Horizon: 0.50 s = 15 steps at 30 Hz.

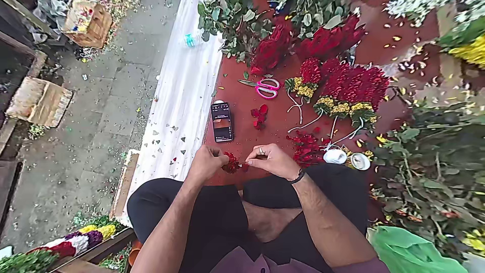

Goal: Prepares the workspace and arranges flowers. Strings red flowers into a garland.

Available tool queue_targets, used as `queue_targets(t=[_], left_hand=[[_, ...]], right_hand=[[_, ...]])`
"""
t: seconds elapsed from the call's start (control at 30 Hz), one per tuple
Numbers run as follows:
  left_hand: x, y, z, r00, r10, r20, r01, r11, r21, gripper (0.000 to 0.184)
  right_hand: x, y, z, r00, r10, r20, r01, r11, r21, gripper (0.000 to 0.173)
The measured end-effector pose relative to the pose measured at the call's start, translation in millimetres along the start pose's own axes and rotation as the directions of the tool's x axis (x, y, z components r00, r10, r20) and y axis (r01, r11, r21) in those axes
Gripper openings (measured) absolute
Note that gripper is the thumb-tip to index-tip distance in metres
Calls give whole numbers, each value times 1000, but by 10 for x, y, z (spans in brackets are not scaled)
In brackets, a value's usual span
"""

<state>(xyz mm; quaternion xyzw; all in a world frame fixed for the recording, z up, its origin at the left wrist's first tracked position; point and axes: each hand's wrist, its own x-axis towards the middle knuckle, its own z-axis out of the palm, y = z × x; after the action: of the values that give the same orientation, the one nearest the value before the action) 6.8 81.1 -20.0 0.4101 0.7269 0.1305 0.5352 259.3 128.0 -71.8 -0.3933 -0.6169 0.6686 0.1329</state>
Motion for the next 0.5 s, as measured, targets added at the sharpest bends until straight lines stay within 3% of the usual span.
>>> queue_targets(t=[0.1, 0.17, 0.2, 0.23, 0.3, 0.33, 0.37, 0.43, 0.5], left_hand=[[-1, 28, -20, 999, -18, -27, 20, 997, 79, 21], [-19, 54, -22, 999, -9, -34, 12, 994, 110, 21], [-30, 56, -25, 999, 1, -35, 3, 994, 114, 21], [-41, 51, -26, 999, 11, -35, -7, 994, 109, 22], [-49, 30, -30, 999, 22, -35, -19, 995, 102, 23], [-47, 31, -41, 999, 22, -40, -18, 995, 103, 24], [-40, 35, -59, 999, 22, -48, -17, 995, 103, 24], [-37, 18, -96, 998, 10, -63, -3, 995, 98, 25], [-43, -4, -121, 997, -13, -73, 21, 994, 106, 26]], right_hand=[[-52, -143, -45, 987, -75, 139, 69, 996, 48, 11], [-80, -216, 64, 990, -120, 70, 118, 993, 27, 10], [-63, -216, 118, 990, -140, 1, 140, 989, -42, 17], [-26, -178, 155, 991, -134, -25, 129, 983, -132, 37], [62, -28, 231, 998, -47, 31, 52, 980, -194, 74], [85, 48, 277, 999, 2, 46, 6, 988, -155, 76], [98, 105, 313, 1000, 20, 13, -18, 994, -106, 66], [83, 103, 302, 992, -19, -126, 10, 997, -70, 24], [42, 9, 194, 984, -82, -159, 70, 995, -75, 7]])
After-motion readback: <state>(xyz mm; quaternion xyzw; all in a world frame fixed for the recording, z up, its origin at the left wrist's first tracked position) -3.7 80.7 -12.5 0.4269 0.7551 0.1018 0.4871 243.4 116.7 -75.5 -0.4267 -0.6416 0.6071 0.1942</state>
